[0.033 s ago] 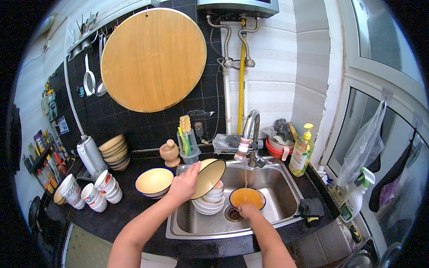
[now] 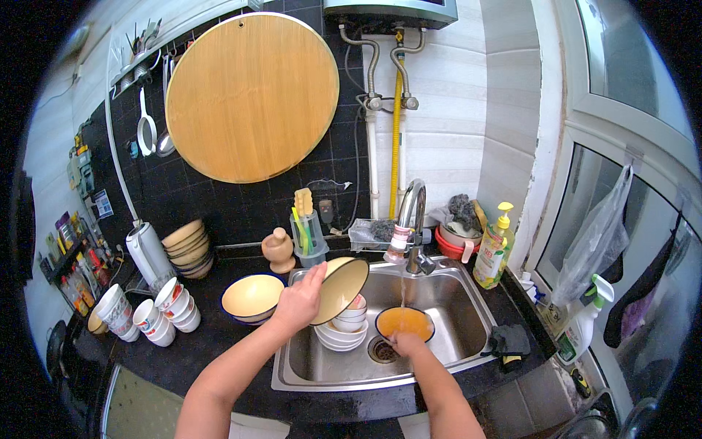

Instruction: The person washes several bowls and plates in a kitchen sink using a sponge and running water. They scrub the items, rinse them thoroughly, and place the clean dishes into a stack on the counter to the left of the sink.

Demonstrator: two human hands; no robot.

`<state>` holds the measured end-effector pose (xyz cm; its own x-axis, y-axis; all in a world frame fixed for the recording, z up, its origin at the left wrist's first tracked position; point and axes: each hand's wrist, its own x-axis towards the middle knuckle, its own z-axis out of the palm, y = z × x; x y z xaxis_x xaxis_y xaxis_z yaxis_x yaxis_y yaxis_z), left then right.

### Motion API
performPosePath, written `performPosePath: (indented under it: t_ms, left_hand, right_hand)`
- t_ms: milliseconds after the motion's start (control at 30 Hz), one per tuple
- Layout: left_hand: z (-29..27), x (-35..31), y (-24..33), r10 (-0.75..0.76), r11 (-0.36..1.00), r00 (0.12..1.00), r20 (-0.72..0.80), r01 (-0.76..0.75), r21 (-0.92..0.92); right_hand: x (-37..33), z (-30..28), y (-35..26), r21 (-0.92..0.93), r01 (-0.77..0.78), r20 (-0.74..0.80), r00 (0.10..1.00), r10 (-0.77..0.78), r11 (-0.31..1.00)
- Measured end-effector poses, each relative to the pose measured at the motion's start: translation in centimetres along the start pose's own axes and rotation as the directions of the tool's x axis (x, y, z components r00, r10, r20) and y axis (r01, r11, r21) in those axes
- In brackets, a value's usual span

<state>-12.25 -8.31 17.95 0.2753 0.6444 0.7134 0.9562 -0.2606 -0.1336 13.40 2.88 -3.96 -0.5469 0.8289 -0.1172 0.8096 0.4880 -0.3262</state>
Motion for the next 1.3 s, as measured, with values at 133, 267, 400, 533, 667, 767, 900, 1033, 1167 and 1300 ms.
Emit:
performPosePath:
  t_ms: [133,267,400,533,667,767,900,1033,1167,1300]
  left_hand:
    - [-1.9,0.6,-1.2,-0.167,0.974,0.979,-0.120,0.145,-0.172]
    - [-4.3,1.1,-2.7,-0.437,0.890,0.896,-0.085,0.416,-0.186]
    - [-5.4,0.2,-6.4,-0.590,0.806,0.782,-0.201,0.553,-0.211]
    - [-6.7,-2.1,-9.8,-0.747,0.664,0.624,-0.230,0.709,-0.235]
    - [-5.4,-5.6,-13.7,-0.878,0.478,0.446,-0.173,0.818,-0.319]
    - [-3.8,-9.4,-16.8,-0.894,0.447,0.421,-0.155,0.861,-0.243]
    - [-5.9,-6.9,-12.4,-0.969,0.206,0.237,0.076,0.936,-0.284]
    - [-4.1,-9.5,-14.9,-0.943,0.330,0.329,-0.056,0.944,-0.004]
    - [-2.8,-10.8,-16.4,-0.966,0.260,0.260,0.010,0.960,0.108]
    - [-2.7,-12.0,-16.6,-0.968,0.250,0.251,-0.017,0.966,0.059]
  right_hand:
    - [-0.9,-2.4,-1.2,0.149,-0.054,-0.191,0.978,0.082,0.987]
    - [-2.0,-4.2,-2.8,0.207,-0.153,-0.257,0.944,0.205,0.966]
    - [0.1,-2.0,0.2,0.465,-0.029,-0.450,0.853,0.264,0.885]
    - [0.2,-3.2,0.7,0.767,0.078,-0.440,0.786,0.434,0.636]
    - [1.3,-3.1,2.0,0.820,0.458,-0.572,0.657,0.490,0.344]
    - [2.7,-1.5,3.8,0.825,0.565,-0.458,0.691,0.559,-0.022]
    - [2.2,-1.3,5.3,0.854,0.508,-0.366,0.739,0.566,-0.111]
    - [2.5,-1.2,5.1,0.820,0.462,-0.180,0.767,0.615,-0.337]
    - [2.4,-1.4,5.1,0.774,0.423,-0.094,0.812,0.576,-0.471]
    - [2.0,-2.1,3.8,0.774,0.391,-0.050,0.822,0.567,-0.498]
